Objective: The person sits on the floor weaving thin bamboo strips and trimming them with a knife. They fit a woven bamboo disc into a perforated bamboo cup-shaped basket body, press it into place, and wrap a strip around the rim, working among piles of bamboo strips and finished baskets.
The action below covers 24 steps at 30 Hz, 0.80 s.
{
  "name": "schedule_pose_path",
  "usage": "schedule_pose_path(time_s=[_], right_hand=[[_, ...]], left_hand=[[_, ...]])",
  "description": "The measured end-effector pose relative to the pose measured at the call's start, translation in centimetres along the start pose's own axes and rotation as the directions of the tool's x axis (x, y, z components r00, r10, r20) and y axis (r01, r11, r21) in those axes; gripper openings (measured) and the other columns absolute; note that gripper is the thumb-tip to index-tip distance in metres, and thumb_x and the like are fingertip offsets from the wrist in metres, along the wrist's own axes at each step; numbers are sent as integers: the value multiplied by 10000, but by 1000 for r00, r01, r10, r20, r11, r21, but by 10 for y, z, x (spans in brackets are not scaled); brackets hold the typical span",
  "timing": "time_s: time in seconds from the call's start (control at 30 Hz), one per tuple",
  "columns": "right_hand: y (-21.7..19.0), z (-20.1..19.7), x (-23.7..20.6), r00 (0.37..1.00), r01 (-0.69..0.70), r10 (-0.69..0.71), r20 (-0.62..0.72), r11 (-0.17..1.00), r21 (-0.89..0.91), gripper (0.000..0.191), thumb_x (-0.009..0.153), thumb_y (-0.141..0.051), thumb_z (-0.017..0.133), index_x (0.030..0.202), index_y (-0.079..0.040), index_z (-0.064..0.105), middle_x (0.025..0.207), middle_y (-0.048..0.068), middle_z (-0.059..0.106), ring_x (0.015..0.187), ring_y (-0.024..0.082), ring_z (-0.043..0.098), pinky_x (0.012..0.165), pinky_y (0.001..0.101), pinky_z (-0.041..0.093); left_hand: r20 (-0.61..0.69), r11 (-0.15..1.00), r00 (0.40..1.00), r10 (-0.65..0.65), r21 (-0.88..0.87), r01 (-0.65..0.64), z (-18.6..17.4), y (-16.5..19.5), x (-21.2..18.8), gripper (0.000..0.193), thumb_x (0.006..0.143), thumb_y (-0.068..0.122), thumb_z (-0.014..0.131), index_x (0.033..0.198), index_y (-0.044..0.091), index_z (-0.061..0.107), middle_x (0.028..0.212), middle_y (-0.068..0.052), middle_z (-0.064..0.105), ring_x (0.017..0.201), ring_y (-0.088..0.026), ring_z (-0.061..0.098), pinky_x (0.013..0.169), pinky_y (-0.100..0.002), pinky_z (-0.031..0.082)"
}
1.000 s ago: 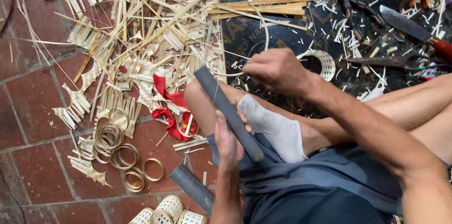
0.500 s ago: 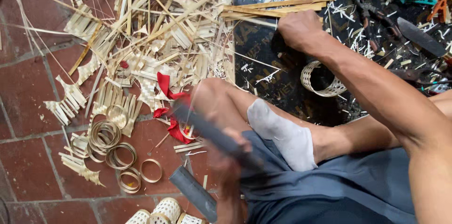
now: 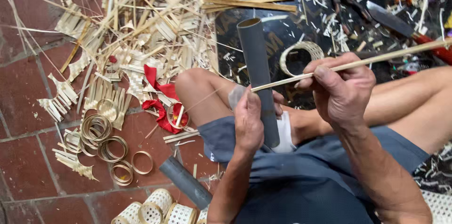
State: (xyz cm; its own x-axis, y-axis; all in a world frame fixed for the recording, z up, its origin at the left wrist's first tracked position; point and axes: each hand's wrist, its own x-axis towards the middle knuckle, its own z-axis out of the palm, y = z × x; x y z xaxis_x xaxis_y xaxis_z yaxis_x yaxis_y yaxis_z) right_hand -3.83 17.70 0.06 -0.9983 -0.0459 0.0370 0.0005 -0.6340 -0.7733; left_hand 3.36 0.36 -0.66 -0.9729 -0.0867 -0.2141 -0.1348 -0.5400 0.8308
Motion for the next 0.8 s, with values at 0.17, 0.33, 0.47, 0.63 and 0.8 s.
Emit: schedule_pose_path(time_s=[0.17,0.33,0.47,0.63,0.8], right_hand=[[-12,-27,-44,994,63,-67,-88,996,-57,97,1083,41,694,1043,38,606,1001,244,712,790,239,715,758,339,617],[-15,-41,-60,973,147,-164,-159,982,-115,109,1075,41,701,1041,12,602,966,219,712,753,222,709,711,340,625],[-20,-43,-73,966,202,-234,-111,950,-238,57,1119,12,672,1089,41,633,990,225,708,743,215,695,700,334,619],[-57,-61,-115,929,171,-309,-205,849,-500,189,1150,-114,554,1128,40,661,903,178,684,681,214,676,650,336,595],[-60,-95,-86,888,-144,249,-387,949,281,184,1202,-181,560,1143,-23,633,979,70,676,766,123,613,696,268,541]], left_hand=[[25,990,998,-65,123,61,16,-8,-3,688,1068,607,469,1086,-59,639,812,-108,661,721,-134,631,688,-278,534],[29,981,993,-118,158,112,21,-33,-5,682,1047,618,465,1033,-42,637,806,-105,675,684,-136,643,637,-284,548],[6,978,992,-129,169,126,20,-45,-2,669,1062,598,491,1021,-55,634,835,-119,686,698,-149,653,645,-295,551],[-45,976,980,-193,90,196,13,-46,7,627,1063,565,491,1066,-51,609,809,-129,686,659,-169,654,623,-314,562],[129,960,953,-275,-14,279,14,-24,-4,574,1056,508,459,1149,-29,638,872,-108,700,766,-168,685,710,-304,571]])
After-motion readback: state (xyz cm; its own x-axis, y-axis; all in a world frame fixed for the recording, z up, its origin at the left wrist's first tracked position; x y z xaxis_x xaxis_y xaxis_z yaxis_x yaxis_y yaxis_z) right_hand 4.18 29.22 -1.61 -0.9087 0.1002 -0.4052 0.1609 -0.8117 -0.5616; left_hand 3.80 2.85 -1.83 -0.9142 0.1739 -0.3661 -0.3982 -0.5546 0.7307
